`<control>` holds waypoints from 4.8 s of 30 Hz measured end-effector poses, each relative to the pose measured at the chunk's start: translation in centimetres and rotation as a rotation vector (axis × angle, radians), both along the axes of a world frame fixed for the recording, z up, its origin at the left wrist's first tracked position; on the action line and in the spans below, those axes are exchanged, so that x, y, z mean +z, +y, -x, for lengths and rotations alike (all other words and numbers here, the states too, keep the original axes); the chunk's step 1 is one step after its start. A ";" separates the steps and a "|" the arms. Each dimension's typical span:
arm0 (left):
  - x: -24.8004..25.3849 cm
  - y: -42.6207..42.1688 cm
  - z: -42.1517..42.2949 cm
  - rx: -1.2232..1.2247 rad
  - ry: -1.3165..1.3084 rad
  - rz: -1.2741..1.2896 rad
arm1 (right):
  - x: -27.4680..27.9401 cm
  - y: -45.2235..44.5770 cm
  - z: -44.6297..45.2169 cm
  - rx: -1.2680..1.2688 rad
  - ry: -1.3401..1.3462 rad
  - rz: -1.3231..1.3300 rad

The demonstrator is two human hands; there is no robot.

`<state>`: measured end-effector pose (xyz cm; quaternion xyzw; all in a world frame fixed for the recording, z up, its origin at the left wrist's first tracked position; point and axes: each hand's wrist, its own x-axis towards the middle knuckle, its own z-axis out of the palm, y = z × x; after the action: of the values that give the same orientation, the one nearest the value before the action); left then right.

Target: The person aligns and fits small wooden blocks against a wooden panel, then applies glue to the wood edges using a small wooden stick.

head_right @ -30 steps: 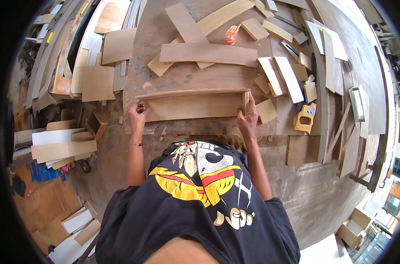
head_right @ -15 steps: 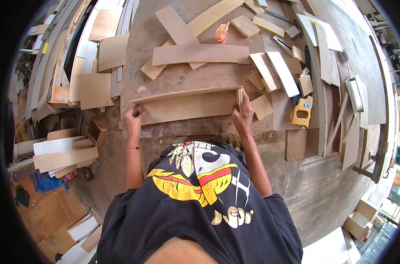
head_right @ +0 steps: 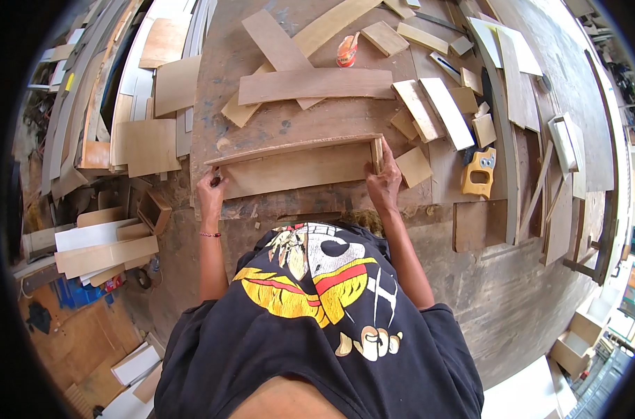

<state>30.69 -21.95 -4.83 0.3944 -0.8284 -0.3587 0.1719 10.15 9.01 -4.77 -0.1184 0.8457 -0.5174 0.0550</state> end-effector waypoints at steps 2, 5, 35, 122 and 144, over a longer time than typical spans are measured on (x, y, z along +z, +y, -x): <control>0.3 0.1 0.1 -0.010 0.001 0.006 | -0.1 0.1 0.0 -0.005 0.016 -0.028; 0.4 0.2 0.2 -0.030 -0.014 0.023 | -0.3 0.2 0.1 -0.001 -0.006 0.008; 12.1 12.8 19.7 -0.834 -0.230 0.112 | -1.6 3.1 -1.6 0.133 0.086 0.166; 3.5 16.2 22.0 -0.957 -0.115 0.603 | -1.4 3.4 0.2 0.299 0.209 -0.055; 1.0 18.2 13.6 -0.862 -0.025 0.535 | -1.3 2.4 0.0 0.282 0.360 -0.174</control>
<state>17.05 -3.76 -3.81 -0.0370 -0.9808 -0.1675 0.0933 10.12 11.44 -6.04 -0.3206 0.8584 -0.4002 -0.0149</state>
